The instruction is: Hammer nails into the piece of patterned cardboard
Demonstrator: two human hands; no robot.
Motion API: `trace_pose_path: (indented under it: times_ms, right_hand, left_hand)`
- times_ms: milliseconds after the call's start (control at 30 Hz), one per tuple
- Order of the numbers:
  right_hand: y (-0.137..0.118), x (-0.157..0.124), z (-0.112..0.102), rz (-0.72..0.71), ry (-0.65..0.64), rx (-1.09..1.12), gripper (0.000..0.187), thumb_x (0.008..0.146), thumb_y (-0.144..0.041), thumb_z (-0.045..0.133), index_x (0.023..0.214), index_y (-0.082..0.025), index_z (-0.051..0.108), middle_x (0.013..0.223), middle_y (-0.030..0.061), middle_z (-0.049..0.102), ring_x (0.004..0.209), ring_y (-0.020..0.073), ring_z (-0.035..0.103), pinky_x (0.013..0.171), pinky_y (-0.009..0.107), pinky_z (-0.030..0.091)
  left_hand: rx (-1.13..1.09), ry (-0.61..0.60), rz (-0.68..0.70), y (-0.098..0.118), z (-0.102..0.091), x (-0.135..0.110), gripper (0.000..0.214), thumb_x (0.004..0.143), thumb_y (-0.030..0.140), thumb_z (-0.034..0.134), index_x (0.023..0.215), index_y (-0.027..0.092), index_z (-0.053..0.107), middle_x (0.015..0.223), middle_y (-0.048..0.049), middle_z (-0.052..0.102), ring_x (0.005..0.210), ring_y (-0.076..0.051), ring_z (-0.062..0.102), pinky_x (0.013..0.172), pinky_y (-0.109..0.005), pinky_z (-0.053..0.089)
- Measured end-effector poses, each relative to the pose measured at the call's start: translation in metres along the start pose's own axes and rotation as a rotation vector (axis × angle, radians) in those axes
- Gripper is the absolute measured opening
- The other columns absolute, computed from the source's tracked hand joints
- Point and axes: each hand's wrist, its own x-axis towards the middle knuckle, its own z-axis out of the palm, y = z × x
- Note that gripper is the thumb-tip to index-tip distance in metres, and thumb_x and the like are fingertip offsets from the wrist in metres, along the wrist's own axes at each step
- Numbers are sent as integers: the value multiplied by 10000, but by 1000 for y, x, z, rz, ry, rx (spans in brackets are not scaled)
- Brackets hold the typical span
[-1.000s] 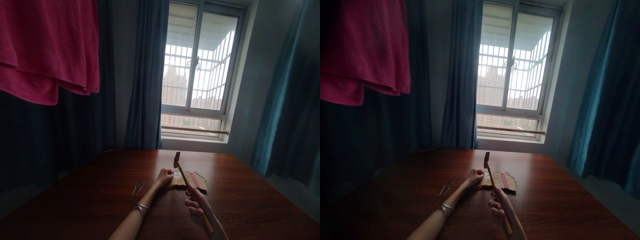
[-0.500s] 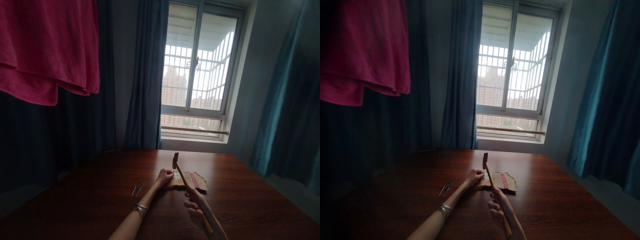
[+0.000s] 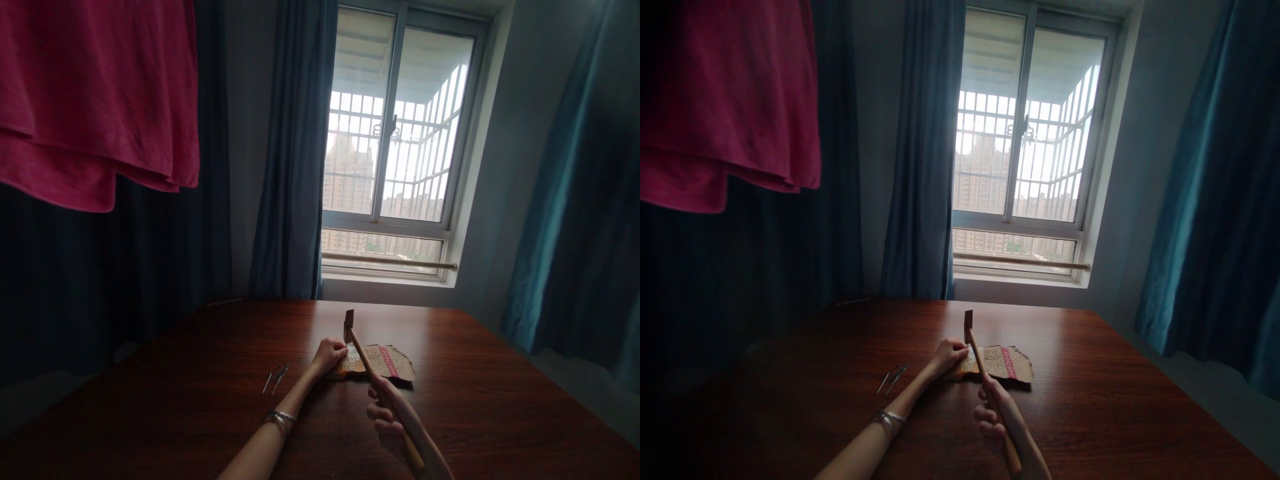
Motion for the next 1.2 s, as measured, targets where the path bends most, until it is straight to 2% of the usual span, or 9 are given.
trace_pose_path:
  times_ms: [167,267,367,467,567,900,1067,1200]
  right_hand:
    - [-1,1,-1,45,14,-2,407,699,-623,471,605,-236,555,426,-53,318,294,74,325,324,224,327]
    - [-1,5,-1,69,3,22,389,669,-610,524,600,-227,545,399,-72,279,277,44,249,291,175,247]
    - [0,6,-1,102,-71,144,353,642,-564,589,604,-220,521,379,-93,256,271,25,184,273,151,159]
    - [0,6,0,129,-113,244,339,633,-537,617,608,-218,505,371,-98,273,269,25,174,271,154,138]
    - [-1,6,1,163,-114,252,347,643,-538,611,589,-219,485,358,-99,269,266,26,158,272,157,119]
    - [5,13,-6,164,-144,243,354,691,-563,555,608,-228,481,361,-90,269,263,34,166,275,166,122]
    - [3,13,-5,138,-83,184,376,689,-595,535,618,-232,473,375,-98,257,265,36,170,280,169,159]
    - [3,14,-8,158,-143,202,363,705,-575,528,624,-225,470,370,-100,270,255,34,163,276,164,161]
  left_hand:
    - [8,-3,28,-3,0,1,257,703,297,519,706,129,714,708,-36,643,641,-139,543,585,-217,359]
    - [8,-14,32,-2,0,0,258,707,290,512,703,130,714,700,-31,637,636,-136,536,584,-216,353]
    - [35,-9,31,-1,0,0,260,709,287,507,670,128,709,653,-25,614,616,-131,519,574,-215,343]
    - [31,-6,34,0,-1,-1,262,710,288,507,667,124,706,655,-24,606,610,-126,515,566,-211,339]
    - [23,-11,24,0,-1,-1,263,708,294,509,681,126,710,662,-23,609,607,-126,518,562,-210,338]
    - [24,-16,11,0,-1,0,268,709,318,519,693,141,719,664,-26,612,600,-126,507,558,-214,332]
    - [8,5,6,-1,0,0,264,697,332,531,694,149,721,687,-29,627,613,-129,518,574,-213,346]
    - [8,-7,38,-4,-1,1,278,700,325,515,675,135,716,662,-30,612,593,-124,515,561,-217,337]
